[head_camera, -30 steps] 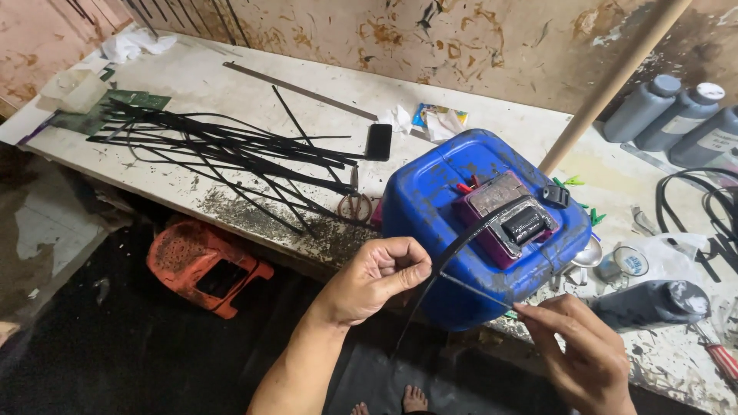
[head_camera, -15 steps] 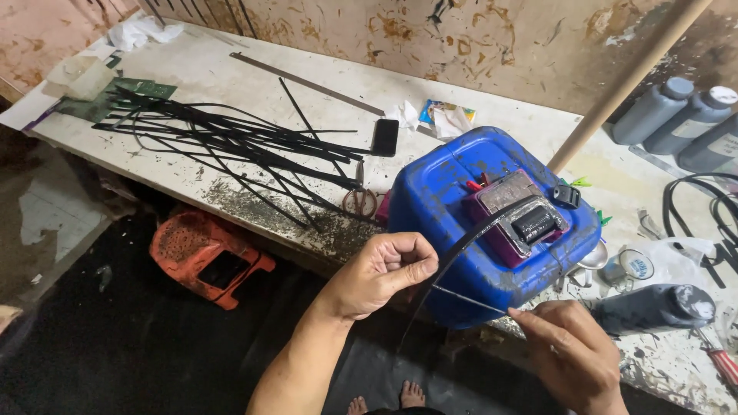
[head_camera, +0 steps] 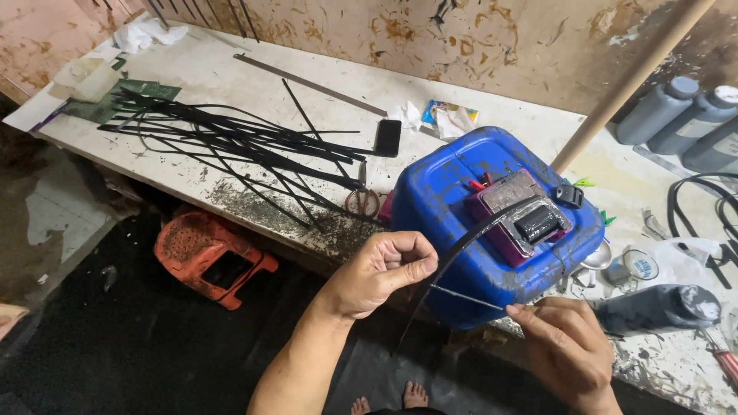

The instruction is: The person repeatedly rubs a black rod against a small rectangular block on a blue container to coat its surface. They then hang the coated rod on a wall rack using a clothespin. The person repeats this process with multiple rods, handling them one at a time.

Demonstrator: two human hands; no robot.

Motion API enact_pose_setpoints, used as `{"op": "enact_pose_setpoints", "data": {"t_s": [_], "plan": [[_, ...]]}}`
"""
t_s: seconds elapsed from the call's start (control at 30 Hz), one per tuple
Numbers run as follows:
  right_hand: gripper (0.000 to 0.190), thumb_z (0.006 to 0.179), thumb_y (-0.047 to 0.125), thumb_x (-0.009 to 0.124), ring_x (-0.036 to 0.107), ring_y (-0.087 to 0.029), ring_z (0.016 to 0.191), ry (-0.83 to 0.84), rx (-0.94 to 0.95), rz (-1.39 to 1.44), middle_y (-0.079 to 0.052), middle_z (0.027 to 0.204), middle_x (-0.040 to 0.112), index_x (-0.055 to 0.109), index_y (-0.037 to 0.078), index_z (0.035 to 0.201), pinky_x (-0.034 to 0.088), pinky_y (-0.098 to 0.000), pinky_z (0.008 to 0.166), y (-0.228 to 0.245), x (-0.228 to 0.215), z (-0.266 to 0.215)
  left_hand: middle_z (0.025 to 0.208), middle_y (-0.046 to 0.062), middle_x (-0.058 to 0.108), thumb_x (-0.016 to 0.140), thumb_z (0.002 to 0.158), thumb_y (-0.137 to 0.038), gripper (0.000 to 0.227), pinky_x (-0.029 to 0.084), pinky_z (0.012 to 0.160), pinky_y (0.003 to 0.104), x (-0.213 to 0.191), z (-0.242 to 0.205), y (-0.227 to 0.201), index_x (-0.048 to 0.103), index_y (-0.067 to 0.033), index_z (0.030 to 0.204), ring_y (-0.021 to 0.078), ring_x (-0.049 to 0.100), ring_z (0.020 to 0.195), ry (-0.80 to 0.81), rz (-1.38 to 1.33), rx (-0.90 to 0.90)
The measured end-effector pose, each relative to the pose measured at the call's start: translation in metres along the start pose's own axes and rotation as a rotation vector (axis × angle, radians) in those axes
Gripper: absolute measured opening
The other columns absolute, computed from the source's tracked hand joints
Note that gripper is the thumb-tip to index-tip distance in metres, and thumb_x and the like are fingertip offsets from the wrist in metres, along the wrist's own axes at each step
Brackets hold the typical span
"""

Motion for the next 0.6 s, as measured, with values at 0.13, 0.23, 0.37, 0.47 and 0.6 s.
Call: {"op": "enact_pose_setpoints", "data": {"t_s": [0.13, 0.23, 0.37, 0.47, 0.6], "plan": [[0.02, 0.09, -0.006, 0.077, 0.061, -0.024, 0.077, -0.03, 0.017, -0.049, -0.008, 0.08, 0.063, 0.075, 0.004, 0.107, 0.053, -0.0339, 0.076, -0.005, -0.004, -0.004, 0.081, -0.009, 0.053, 0.066, 0.101, -0.009, 0.009, 0.033, 0.067, 0.015, 0.0, 0.0, -0.001, 0.067, -0.0098, 0.092, -0.0007, 0.044, 0.074, -0.005, 0.015, -0.004], [0.023, 0.087, -0.002, 0.08, 0.062, -0.022, 0.08, 0.01, -0.007, -0.057, -0.005, 0.084, 0.066, 0.075, 0.006, 0.108, 0.055, -0.0317, 0.076, 0.0, 0.0, -0.004, 0.079, -0.009, 0.05, 0.065, 0.102, -0.009, 0.011, 0.029, 0.063, 0.015, 0.001, -0.001, -0.002, 0.066, -0.0106, 0.091, -0.0004, 0.04, 0.07, 0.005, 0.011, -0.012], [0.02, 0.088, -0.005, 0.079, 0.062, -0.022, 0.079, -0.028, -0.026, -0.062, -0.006, 0.083, 0.066, 0.076, 0.002, 0.106, 0.054, -0.0317, 0.076, 0.004, -0.005, 0.0, 0.078, -0.009, 0.049, 0.065, 0.102, -0.009, 0.011, 0.028, 0.062, 0.015, 0.001, -0.001, -0.004, 0.065, -0.0105, 0.091, -0.0004, 0.038, 0.069, 0.008, 0.019, -0.01], [0.017, 0.09, 0.0, 0.075, 0.062, -0.022, 0.078, -0.01, -0.066, -0.07, -0.005, 0.083, 0.067, 0.076, 0.004, 0.106, 0.055, -0.0328, 0.076, 0.01, -0.004, 0.001, 0.079, -0.009, 0.05, 0.065, 0.102, -0.009, 0.01, 0.029, 0.063, 0.015, 0.001, -0.001, -0.003, 0.066, -0.0105, 0.092, -0.0005, 0.039, 0.069, 0.006, 0.017, -0.011], [0.041, 0.082, 0.031, 0.082, 0.061, -0.023, 0.082, 0.031, -0.056, -0.126, -0.005, 0.084, 0.066, 0.075, 0.006, 0.113, 0.053, -0.0351, 0.08, 0.002, -0.006, -0.008, 0.079, -0.008, 0.051, 0.065, 0.102, -0.008, 0.01, 0.031, 0.063, 0.015, 0.001, -0.001, -0.005, 0.067, -0.0099, 0.093, 0.0002, 0.04, 0.07, 0.011, 0.016, -0.011]]}}
Point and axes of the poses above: each hand's wrist, its own z-axis towards the middle knuckle, its own x-axis out of the palm, y = z × x, the point moved 9 cm from there along z, towards the middle knuckle
